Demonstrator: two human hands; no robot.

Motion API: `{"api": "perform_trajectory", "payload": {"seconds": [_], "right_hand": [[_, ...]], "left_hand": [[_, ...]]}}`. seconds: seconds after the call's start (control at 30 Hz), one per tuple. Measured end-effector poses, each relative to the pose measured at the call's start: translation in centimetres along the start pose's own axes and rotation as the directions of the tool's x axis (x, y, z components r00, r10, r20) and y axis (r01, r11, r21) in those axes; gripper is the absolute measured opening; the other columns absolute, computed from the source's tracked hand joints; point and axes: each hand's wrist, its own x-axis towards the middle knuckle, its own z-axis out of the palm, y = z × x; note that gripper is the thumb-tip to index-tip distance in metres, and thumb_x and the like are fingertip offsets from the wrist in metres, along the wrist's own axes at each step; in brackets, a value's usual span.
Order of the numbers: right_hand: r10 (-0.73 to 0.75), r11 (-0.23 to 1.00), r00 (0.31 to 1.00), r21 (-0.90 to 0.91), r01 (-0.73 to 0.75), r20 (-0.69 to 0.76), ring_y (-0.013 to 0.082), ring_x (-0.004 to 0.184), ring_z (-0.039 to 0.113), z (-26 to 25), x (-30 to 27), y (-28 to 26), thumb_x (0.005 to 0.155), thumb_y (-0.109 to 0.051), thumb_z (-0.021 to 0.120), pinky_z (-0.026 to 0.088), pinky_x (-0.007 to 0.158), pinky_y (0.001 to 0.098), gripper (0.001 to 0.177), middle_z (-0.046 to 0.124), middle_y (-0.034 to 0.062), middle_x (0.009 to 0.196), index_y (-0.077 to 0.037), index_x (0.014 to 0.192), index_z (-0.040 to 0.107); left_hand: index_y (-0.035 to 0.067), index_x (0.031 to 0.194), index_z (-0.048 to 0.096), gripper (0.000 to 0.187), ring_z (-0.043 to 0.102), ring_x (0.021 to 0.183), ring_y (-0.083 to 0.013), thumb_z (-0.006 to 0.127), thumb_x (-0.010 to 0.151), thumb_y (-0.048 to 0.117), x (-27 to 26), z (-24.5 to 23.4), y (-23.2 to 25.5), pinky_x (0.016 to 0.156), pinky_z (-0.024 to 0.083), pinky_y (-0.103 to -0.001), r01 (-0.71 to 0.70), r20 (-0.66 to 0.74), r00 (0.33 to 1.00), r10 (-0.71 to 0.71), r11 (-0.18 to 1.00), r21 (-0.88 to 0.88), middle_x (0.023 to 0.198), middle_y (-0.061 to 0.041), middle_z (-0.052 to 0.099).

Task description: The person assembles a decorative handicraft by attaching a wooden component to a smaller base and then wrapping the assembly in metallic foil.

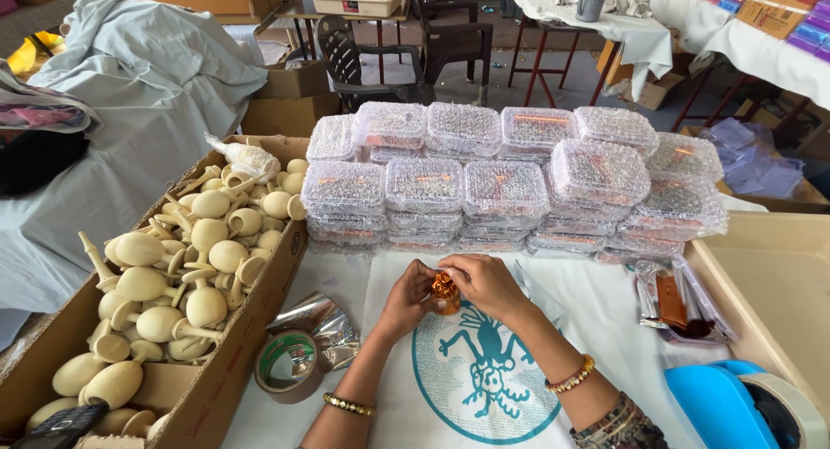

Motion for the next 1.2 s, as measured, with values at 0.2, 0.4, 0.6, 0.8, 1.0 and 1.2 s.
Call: {"api": "perform_trajectory", "payload": {"seconds": [0.2,0.4,0.6,0.8,1.0,1.2], "right_hand": [[0.034,0.987,0.978,-0.158,-0.002,0.204,0.0256,0.081,0.073,-0.5,2.8,0.3,0.087,-0.018,0.071,0.057,0.075,0.0366,0.016,0.077,0.0052,0.089,-0.016,0.098,0.083],[0.131,0.988,0.95,-0.112,-0.103,0.283,0.0165,0.077,0.077,-0.5,3.9,0.6,0.073,-0.017,0.075,0.061,0.072,0.0339,0.016,0.078,-0.0022,0.087,-0.018,0.088,0.081],[0.062,0.985,0.98,-0.17,-0.03,0.189,0.0221,0.075,0.074,0.2,3.4,0.8,0.072,-0.016,0.074,0.058,0.071,0.0358,0.007,0.078,0.0014,0.083,-0.011,0.076,0.078],[0.022,0.989,0.97,-0.147,0.014,0.241,0.0268,0.077,0.073,-0.9,3.2,-0.2,0.072,-0.013,0.071,0.058,0.075,0.0382,0.014,0.077,0.0078,0.087,-0.01,0.081,0.081],[-0.043,0.996,0.952,-0.06,0.064,0.304,0.0252,0.082,0.073,-0.9,3.5,1.0,0.071,-0.017,0.083,0.057,0.076,0.0383,0.018,0.076,0.008,0.088,-0.007,0.086,0.08],[0.171,0.983,0.916,0.007,-0.186,0.364,0.0171,0.081,0.076,0.8,4.6,3.1,0.068,-0.008,0.089,0.058,0.074,0.0333,0.02,0.078,0.0049,0.085,-0.006,0.082,0.075]], "left_hand": [[0.004,0.112,0.047,0.046,0.064,0.122,-0.0184,0.071,0.081,-0.018,0.0,0.0,0.3,0.108,0.053,-0.035,-0.004,0.019,1.0,0.005,1.0,-0.02,0.121,-0.009,0.065],[0.005,0.112,0.047,0.045,0.065,0.123,-0.0178,0.072,0.081,-0.016,-0.1,0.2,1.0,0.107,0.053,-0.035,0.041,-0.002,0.999,-0.041,0.999,0.018,0.119,-0.009,0.067],[0.005,0.113,0.047,0.046,0.064,0.122,-0.0176,0.071,0.08,-0.017,-0.1,0.2,0.8,0.108,0.053,-0.035,0.016,0.006,1.0,-0.016,1.0,0.007,0.12,-0.008,0.066],[0.005,0.113,0.047,0.048,0.065,0.121,-0.0182,0.071,0.08,-0.019,0.2,-0.2,-0.2,0.106,0.054,-0.035,0.015,0.011,1.0,-0.015,1.0,-0.011,0.119,-0.008,0.065],[0.005,0.112,0.046,0.047,0.065,0.121,-0.0187,0.072,0.08,-0.018,0.1,0.0,0.2,0.106,0.054,-0.035,0.02,0.005,1.0,-0.02,1.0,0.0,0.118,-0.009,0.066],[0.006,0.112,0.047,0.046,0.065,0.123,-0.0197,0.071,0.081,-0.017,0.0,0.2,0.8,0.107,0.054,-0.036,0.027,0.013,1.0,-0.027,1.0,0.012,0.119,-0.01,0.067]]}}
